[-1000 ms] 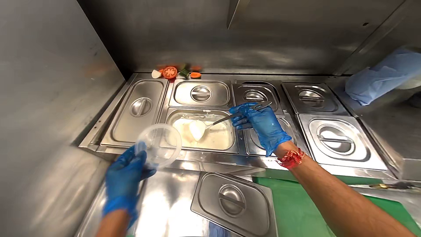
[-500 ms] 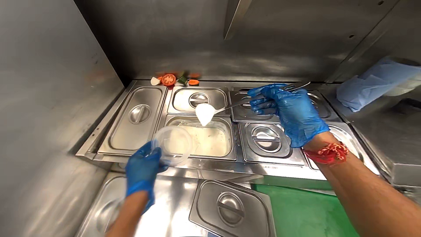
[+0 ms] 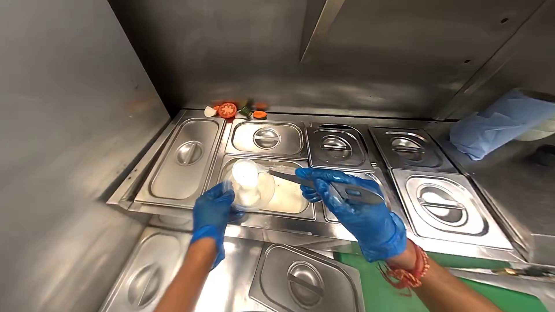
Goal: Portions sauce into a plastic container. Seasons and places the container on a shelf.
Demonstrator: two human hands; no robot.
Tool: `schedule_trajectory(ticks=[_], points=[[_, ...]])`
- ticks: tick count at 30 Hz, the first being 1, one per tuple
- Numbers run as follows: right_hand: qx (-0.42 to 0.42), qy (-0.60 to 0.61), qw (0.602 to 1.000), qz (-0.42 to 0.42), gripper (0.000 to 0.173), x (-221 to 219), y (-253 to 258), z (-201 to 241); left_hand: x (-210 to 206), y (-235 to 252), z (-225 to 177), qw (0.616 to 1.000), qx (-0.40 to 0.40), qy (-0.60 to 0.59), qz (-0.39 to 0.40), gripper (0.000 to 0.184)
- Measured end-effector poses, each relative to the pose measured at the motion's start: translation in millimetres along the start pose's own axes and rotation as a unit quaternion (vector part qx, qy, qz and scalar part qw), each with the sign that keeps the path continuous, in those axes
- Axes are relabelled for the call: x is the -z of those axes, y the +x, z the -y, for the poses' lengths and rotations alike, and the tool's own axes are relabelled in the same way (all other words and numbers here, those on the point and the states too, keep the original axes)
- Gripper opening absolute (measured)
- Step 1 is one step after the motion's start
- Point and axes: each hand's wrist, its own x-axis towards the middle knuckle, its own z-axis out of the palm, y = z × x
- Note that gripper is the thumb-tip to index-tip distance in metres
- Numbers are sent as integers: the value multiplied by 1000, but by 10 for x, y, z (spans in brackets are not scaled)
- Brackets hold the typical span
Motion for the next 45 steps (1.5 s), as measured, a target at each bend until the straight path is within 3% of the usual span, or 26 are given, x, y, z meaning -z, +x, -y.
schedule_trajectory(ticks=[5,9,12,15,18,20,26,30,33,37,40,42,45], points=[[120,-93,988,21,24,69,-155,59,71,-4,30,1000,10,-28,0,21],[130,-79,988,20,22,41,-226,9,79,-10,23,999,7,-38,1,22],[79,-42,996,-16,25,15,-215,112,85,-24,15,999,13,-38,0,21],[-31,42,995,-85,25,-102,-163,134,89,-31,24,999,14,-41,2,22],[-209,101,957,-173,26,-155,-51,152,84,-40,8,999,16,-46,3,23],[-271,123,935,-190,30,-110,52,204,91,-36,7,999,13,-43,-1,22],[-313,166,913,-201,34,129,311,305,109,-38,-39,999,11,-50,-3,21],[-285,140,924,-215,33,250,321,281,199,-8,-29,998,12,-65,-13,22],[-243,66,950,-182,26,282,245,221,347,27,-5,998,6,-59,-31,26],[-112,-82,990,-16,22,117,54,-216,540,50,-9,996,-7,-57,-61,26],[2,-269,959,87,29,-84,-48,-561,615,36,-43,996,-11,-50,-76,27],[-23,-268,959,93,29,-217,-24,-588,652,28,-57,995,-13,-59,-82,26],[-222,-126,964,71,16,-361,99,-448,695,20,-35,993,-15,-70,-89,25]])
